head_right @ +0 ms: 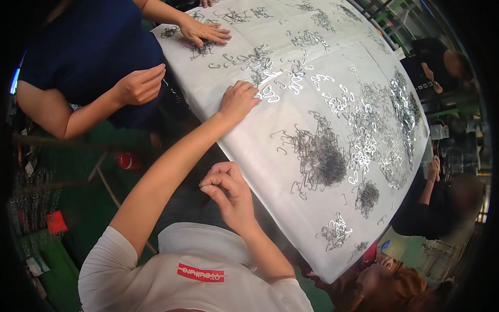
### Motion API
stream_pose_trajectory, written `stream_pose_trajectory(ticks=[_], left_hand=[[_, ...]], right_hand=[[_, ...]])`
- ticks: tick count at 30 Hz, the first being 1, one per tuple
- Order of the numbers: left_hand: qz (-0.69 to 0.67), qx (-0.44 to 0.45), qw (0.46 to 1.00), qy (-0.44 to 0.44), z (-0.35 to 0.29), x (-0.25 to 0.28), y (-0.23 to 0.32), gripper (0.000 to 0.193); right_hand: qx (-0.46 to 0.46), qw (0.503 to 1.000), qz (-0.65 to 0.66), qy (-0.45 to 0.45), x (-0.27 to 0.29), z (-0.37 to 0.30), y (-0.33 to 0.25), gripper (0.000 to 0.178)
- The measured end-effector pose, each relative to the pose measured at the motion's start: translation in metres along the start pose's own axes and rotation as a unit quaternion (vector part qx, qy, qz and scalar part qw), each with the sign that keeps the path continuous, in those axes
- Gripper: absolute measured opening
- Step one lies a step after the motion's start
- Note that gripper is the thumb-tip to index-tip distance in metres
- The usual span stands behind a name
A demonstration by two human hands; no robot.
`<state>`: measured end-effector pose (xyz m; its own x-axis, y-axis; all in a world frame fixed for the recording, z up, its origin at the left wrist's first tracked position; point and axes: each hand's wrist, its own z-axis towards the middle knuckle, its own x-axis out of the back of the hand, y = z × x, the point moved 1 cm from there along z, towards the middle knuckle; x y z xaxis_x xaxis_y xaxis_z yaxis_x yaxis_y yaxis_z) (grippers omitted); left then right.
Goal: The person picks small metal hooks and links from a table and connects them by hand. The person then hangs the assembled chains onto a nearby metal rack. Other workers at the table perform similar assembly tasks.
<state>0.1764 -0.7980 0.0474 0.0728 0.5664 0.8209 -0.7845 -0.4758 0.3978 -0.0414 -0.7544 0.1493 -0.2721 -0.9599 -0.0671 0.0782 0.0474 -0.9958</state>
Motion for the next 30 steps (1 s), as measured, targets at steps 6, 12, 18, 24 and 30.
stream_pose_trajectory(ticks=[6, 12, 18, 24, 30], left_hand=[[-0.069, 0.070, 0.995, -0.023, 0.008, 0.006, 0.004, 0.016], [-0.380, 0.182, 0.906, -0.040, -0.054, 0.078, 0.008, 0.012], [-0.513, 0.227, 0.825, 0.070, -0.129, 0.151, 0.038, 0.024], [-0.531, 0.231, 0.813, 0.054, -0.166, 0.188, 0.057, 0.025], [-0.484, 0.186, 0.852, 0.071, -0.179, 0.201, 0.065, 0.015]], right_hand=[[-0.007, 1.000, -0.001, 0.020, 0.001, -0.006, 0.006, 0.004], [-0.075, 0.995, 0.066, 0.000, -0.002, -0.015, 0.010, 0.005], [-0.080, 0.991, 0.111, 0.000, -0.011, -0.020, 0.007, 0.009], [-0.065, 0.991, 0.113, 0.010, -0.019, -0.021, 0.005, 0.010], [-0.060, 0.989, 0.131, 0.020, -0.024, -0.018, 0.007, 0.012]])
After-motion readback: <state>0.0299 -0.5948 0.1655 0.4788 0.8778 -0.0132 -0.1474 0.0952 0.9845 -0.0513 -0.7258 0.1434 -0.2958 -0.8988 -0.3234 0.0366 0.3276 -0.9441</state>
